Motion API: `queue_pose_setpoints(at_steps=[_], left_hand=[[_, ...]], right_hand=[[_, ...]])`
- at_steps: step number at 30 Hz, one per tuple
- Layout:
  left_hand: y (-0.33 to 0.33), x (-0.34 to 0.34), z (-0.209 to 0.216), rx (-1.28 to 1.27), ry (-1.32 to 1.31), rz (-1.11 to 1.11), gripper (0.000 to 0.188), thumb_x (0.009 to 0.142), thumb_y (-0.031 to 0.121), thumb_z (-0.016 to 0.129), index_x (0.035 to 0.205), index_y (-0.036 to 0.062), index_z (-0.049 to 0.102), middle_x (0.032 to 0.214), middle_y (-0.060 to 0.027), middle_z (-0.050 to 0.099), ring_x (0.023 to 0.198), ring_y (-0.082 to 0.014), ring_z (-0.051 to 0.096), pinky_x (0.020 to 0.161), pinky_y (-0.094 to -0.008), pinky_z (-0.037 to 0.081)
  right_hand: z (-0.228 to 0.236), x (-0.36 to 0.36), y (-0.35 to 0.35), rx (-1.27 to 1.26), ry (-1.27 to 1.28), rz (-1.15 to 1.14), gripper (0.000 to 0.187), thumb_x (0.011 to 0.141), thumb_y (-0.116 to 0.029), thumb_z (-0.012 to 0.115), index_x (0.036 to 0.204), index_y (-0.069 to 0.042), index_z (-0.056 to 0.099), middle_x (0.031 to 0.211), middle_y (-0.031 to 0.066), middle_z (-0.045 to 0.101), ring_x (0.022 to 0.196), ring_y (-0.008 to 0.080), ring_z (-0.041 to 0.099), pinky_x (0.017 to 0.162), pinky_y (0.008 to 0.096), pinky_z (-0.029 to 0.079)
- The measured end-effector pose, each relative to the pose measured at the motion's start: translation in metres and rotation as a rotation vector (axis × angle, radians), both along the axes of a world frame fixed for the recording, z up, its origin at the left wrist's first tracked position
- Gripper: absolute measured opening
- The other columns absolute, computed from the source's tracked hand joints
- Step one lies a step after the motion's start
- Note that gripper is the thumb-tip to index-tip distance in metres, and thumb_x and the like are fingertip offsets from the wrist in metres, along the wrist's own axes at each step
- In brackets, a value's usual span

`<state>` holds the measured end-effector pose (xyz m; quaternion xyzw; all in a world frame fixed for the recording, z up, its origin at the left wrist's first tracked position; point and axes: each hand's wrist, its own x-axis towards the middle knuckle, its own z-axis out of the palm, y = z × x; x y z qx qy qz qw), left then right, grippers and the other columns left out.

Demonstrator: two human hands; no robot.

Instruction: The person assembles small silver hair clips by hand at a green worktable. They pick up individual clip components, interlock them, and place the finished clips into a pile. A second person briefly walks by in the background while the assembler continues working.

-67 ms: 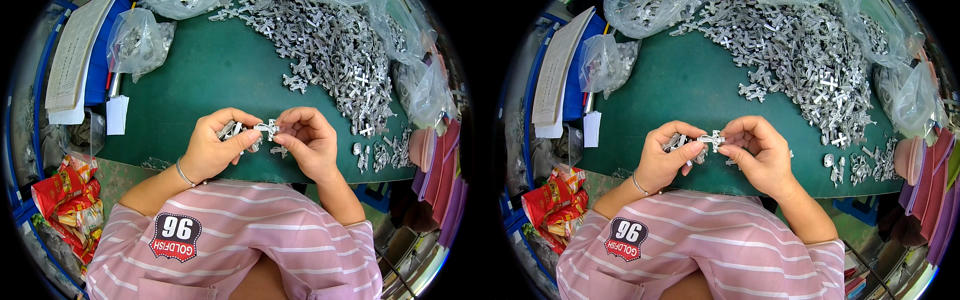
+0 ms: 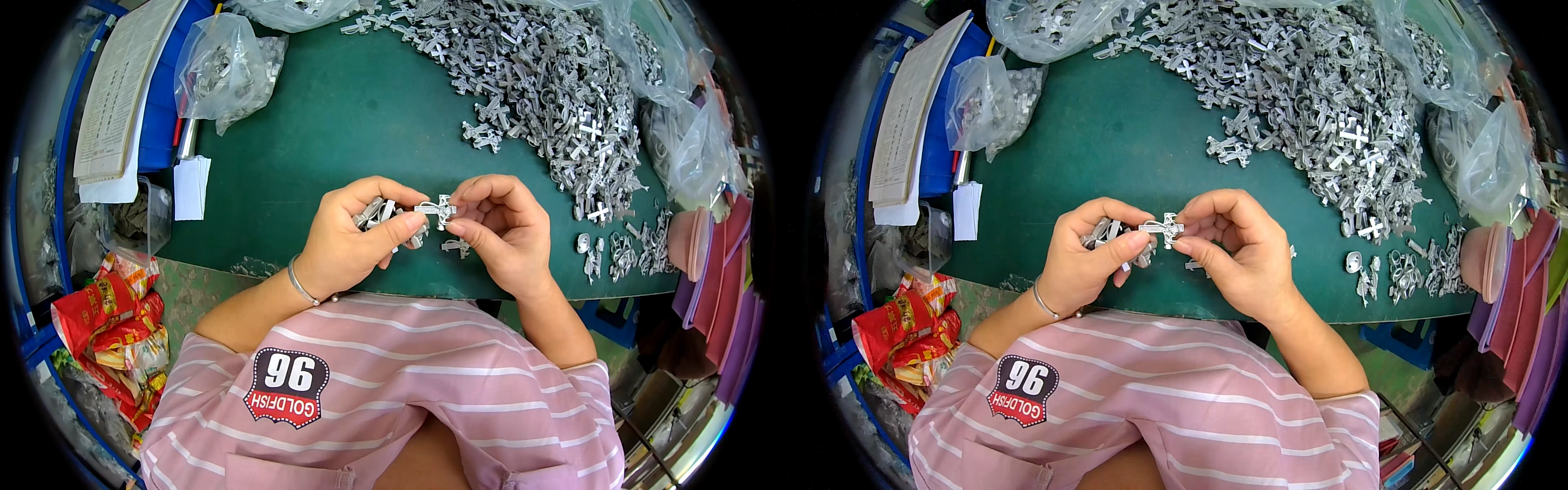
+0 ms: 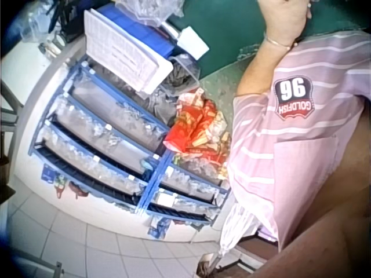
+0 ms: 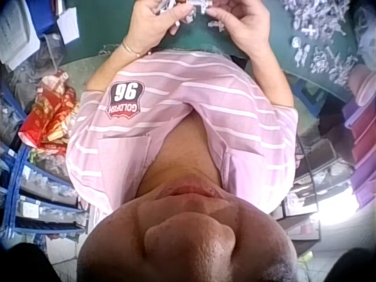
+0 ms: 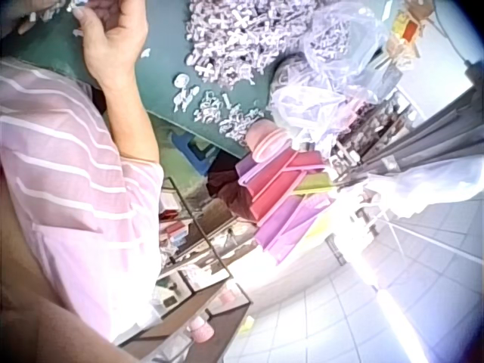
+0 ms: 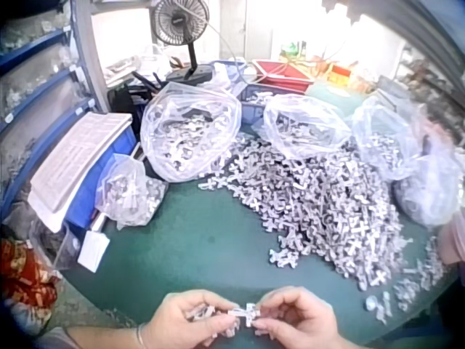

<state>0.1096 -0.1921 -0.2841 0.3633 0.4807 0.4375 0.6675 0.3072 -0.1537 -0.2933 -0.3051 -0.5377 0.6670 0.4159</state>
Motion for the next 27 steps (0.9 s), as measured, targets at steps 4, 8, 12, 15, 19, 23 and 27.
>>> queue_pose_setpoints(at_steps=[4,8,12,15,19,23,27], left_hand=[[-0.001,0.0,-0.001,0.005,0.016,0.007,0.017,0.085,0.012,0.066,0.097,0.0001,0.062,0.08,-0.0057,0.064,0.063,-0.0059,0.057,0.044,-0.0178,0.043],[-0.001,0.002,0.0,0.015,0.023,0.011,0.018,0.086,0.015,0.066,0.096,0.0008,0.063,0.073,-0.0034,0.063,0.054,-0.0035,0.053,0.044,-0.0171,0.04],[-0.001,0.005,0.0,0.026,0.013,0.038,0.018,0.086,0.017,0.066,0.093,0.0007,0.063,0.072,-0.0031,0.063,0.052,-0.0034,0.051,0.043,-0.0174,0.039],[-0.001,0.002,-0.003,0.048,0.023,0.032,0.018,0.086,0.017,0.067,0.092,0.0012,0.062,0.07,-0.0033,0.062,0.051,-0.0039,0.05,0.043,-0.0175,0.039],[-0.001,-0.001,-0.012,-0.082,-0.323,0.044,0.016,0.089,0.016,0.06,0.091,0.0005,0.059,0.08,-0.0096,0.062,0.06,-0.0115,0.058,0.042,-0.0205,0.043],[0.006,-0.006,-0.02,-0.181,-0.834,-0.021,0.019,0.092,0.018,0.051,0.093,-0.0002,0.057,0.094,-0.0174,0.061,0.078,-0.0246,0.065,0.045,-0.0278,0.053],[0.008,-0.009,-0.023,-0.242,-0.949,-0.002,0.02,0.093,0.019,0.049,0.097,0.0012,0.056,0.099,-0.02,0.06,0.084,-0.0299,0.066,0.05,-0.0316,0.058]], right_hand=[[0.0,-0.001,-0.001,0.012,-0.009,-0.012,0.021,0.081,0.01,0.062,0.099,0.004,0.054,0.096,0.0094,0.058,0.084,0.013,0.06,0.073,0.0239,0.051],[0.003,-0.002,-0.003,0.004,-0.076,-0.027,0.01,0.085,0.004,0.06,0.095,0.004,0.057,0.09,0.0073,0.059,0.077,0.0112,0.06,0.065,0.0216,0.05],[0.011,-0.004,-0.008,-0.157,-0.115,-0.043,0.006,0.089,-0.002,0.057,0.094,0.002,0.059,0.08,0.0033,0.059,0.074,0.0074,0.059,0.063,0.0193,0.049],[0.022,-0.008,-0.002,-0.304,-0.284,-0.025,0.007,0.087,-0.002,0.059,0.093,0.001,0.06,0.073,0.004,0.059,0.07,0.0131,0.06,0.06,0.0222,0.048],[0.007,-0.005,0.039,0.84,-0.759,-0.186,0.017,0.077,0.002,0.062,0.094,-0.002,0.061,0.087,0.0133,0.059,0.079,0.0331,0.055,0.068,0.0365,0.045],[-0.003,-0.003,0.061,1.018,-0.964,-0.144,0.026,0.07,0.004,0.06,0.095,-0.004,0.061,0.092,0.0116,0.057,0.08,0.0306,0.053,0.071,0.0383,0.046],[0.001,-0.002,0.043,0.98,-0.911,0.014,0.032,0.068,0.004,0.057,0.099,-0.004,0.06,0.088,0.0106,0.054,0.077,0.0292,0.052,0.067,0.0384,0.046]])
